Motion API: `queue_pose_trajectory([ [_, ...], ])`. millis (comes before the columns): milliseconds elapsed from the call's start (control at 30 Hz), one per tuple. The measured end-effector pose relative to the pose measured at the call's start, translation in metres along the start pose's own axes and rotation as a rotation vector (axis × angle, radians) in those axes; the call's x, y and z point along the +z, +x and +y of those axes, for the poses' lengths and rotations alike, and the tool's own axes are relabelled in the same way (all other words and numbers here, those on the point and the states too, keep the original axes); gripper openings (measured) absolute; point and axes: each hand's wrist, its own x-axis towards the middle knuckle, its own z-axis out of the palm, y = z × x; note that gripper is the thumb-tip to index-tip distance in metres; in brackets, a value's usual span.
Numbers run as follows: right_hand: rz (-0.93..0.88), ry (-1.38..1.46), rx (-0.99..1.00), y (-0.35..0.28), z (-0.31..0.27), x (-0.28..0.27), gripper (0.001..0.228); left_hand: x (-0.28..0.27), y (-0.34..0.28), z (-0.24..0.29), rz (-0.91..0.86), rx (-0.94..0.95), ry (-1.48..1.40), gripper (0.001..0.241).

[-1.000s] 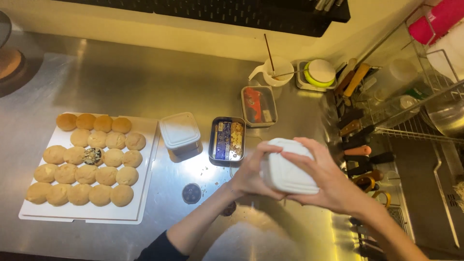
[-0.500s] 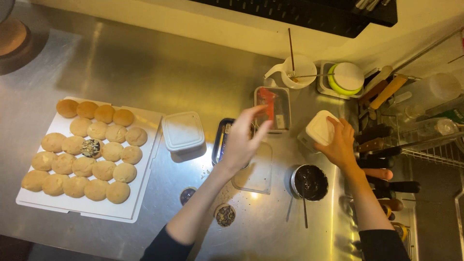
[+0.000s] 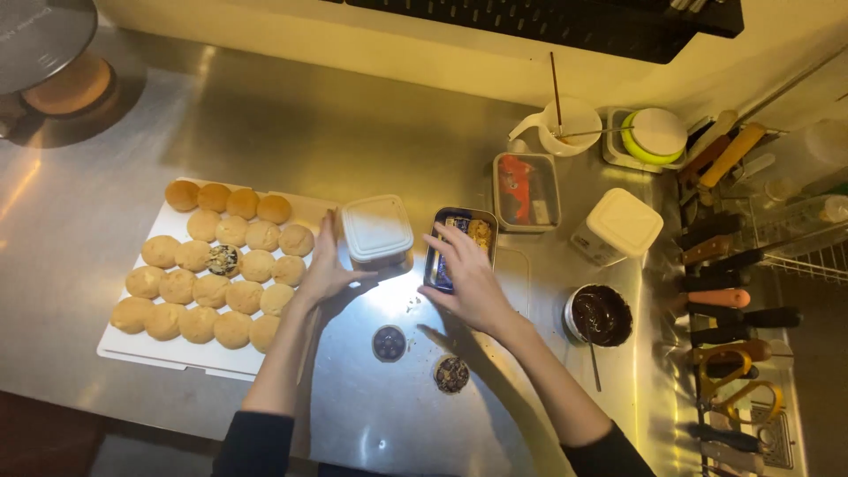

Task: Decorating small round pastries by dipping them in a chocolate glaze and applying various toppings from containers.

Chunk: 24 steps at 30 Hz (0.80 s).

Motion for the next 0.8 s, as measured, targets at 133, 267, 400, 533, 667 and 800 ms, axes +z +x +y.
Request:
queue_pose_trajectory([
  [133,-0.237,-0.266,-0.144,0.081,-0.027,0.053,0.151,-0.001,0.023,0.022,-0.154,-0.025,-0.076,0.158],
  [267,-0.415,-0.401,-0.173,0.128,0.001,0.083,0.167,0.025,0.036,-0.058,-0.122,0.069,-0.119,0.151],
  [400,-0.619,-0.064,-0.039,0.132,-0.046,0.012,0.148,0.035,0.034,-0.106,-0.144,0.307,0.157,0.134],
  [533,-0.475,0.052,0.260,0.103,-0.018,-0.035,0.147,0.019,-0.006,-0.075,-0.049,0.353,0.362,0.132],
  [667,-0.219,-0.621,0.124,0.045,0.076,0.028,0.150,-0.012,-0.054,-0.018,0.090,0.244,0.085,0.133],
  [800,-0.198,-0.440,0.183,0.023,0.076,0.042,0.116,-0.019,-0.088,0.036,0.187,0.215,-0.113,0.130],
])
